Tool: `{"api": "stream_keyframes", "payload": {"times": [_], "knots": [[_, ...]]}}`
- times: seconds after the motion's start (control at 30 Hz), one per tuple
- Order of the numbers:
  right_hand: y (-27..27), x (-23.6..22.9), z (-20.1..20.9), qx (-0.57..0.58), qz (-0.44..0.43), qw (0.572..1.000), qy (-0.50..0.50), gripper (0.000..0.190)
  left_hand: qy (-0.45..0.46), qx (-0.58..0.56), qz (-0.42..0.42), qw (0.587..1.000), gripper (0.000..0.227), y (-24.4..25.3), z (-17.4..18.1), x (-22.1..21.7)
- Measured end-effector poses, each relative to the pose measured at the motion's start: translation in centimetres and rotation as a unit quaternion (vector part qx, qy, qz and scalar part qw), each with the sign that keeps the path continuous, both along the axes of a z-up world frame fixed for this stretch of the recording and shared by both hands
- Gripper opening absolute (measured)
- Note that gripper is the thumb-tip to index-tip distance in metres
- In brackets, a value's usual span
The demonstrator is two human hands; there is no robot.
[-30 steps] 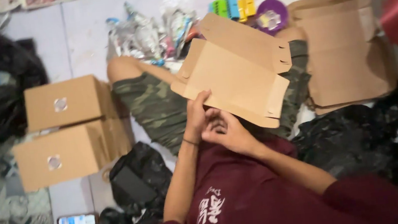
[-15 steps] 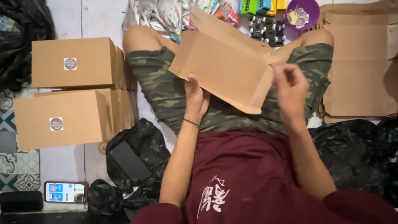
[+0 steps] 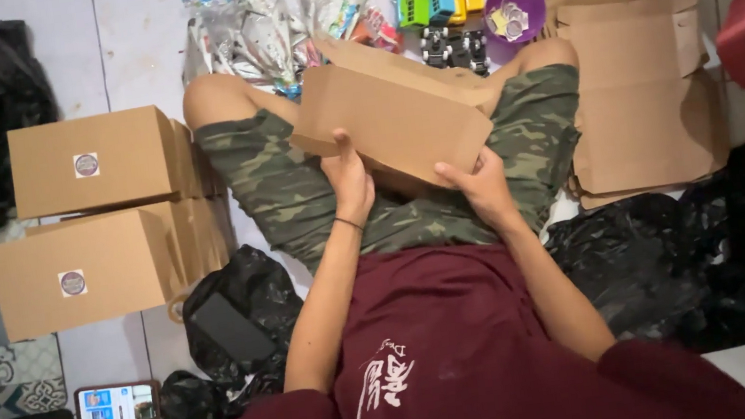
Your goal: Folding flat cardboard sheets into small boxes and organizing them on the floor.
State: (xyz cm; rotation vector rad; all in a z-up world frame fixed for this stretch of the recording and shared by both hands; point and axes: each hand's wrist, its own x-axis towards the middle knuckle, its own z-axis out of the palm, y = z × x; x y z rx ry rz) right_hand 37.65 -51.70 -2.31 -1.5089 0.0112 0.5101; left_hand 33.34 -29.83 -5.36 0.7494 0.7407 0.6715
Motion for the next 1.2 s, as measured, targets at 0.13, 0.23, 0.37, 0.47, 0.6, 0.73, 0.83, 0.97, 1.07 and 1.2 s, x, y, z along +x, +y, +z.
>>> {"api": "stream_keyframes", "payload": {"times": [0.13,0.23,0.37,0.47,0.6,0.73,0.83,0.97,1.07,1.2], "knots": [[-0.3,0.7,-1.2,-0.071,-0.002,0.997,-0.042,0.054,-0.042,-0.021,-0.076,0.996,0.071,-1.4,-0.1,-0.5],[-0.4,0.6,-1.5,-0.056,-0.07,0.995,-0.049,0.04,0.004,0.158,-0.258,0.953,0.073,-1.7,1.5,-1.3],[-0.2,0.7,-2.4,-0.006,-0.102,0.992,-0.072,0.036,0.12,0.145,-0.272,0.944,0.087,-2.0,4.4,-1.1],[-0.5,0.2,-3.7,0.062,-0.091,0.99,-0.091,0.046,0.021,0.091,-0.187,0.978,0.076,-1.2,2.6,-1.0],[-0.2,-0.5,-1.9,0.083,-0.102,0.933,-0.335,0.049,-0.046,-0.046,-0.152,0.986,0.089,-1.0,5.2,-0.9],[-0.6,-1.7,0.8,0.009,-0.074,0.873,-0.482,0.051,-0.041,-0.068,-0.161,0.984,0.088,-1.9,1.6,-0.7],[0.3,-2.8,3.8,-0.141,-0.071,0.801,-0.577,0.035,-0.071,-0.069,-0.176,0.979,0.081,-1.6,-0.3,-0.8],[0.7,-2.7,4.4,-0.17,-0.121,0.794,-0.57,0.045,-0.129,-0.06,-0.208,0.968,0.078,-1.9,-1.9,-1.3],[1.0,-2.7,5.1,-0.162,-0.141,0.781,-0.586,0.053,-0.152,-0.054,-0.225,0.961,0.078,-1.9,-1.4,-1.2],[1.0,-3.1,5.8,-0.157,-0.152,0.78,-0.586,0.059,-0.175,-0.04,-0.241,0.954,0.078,-1.7,-1.8,-1.4]]}}
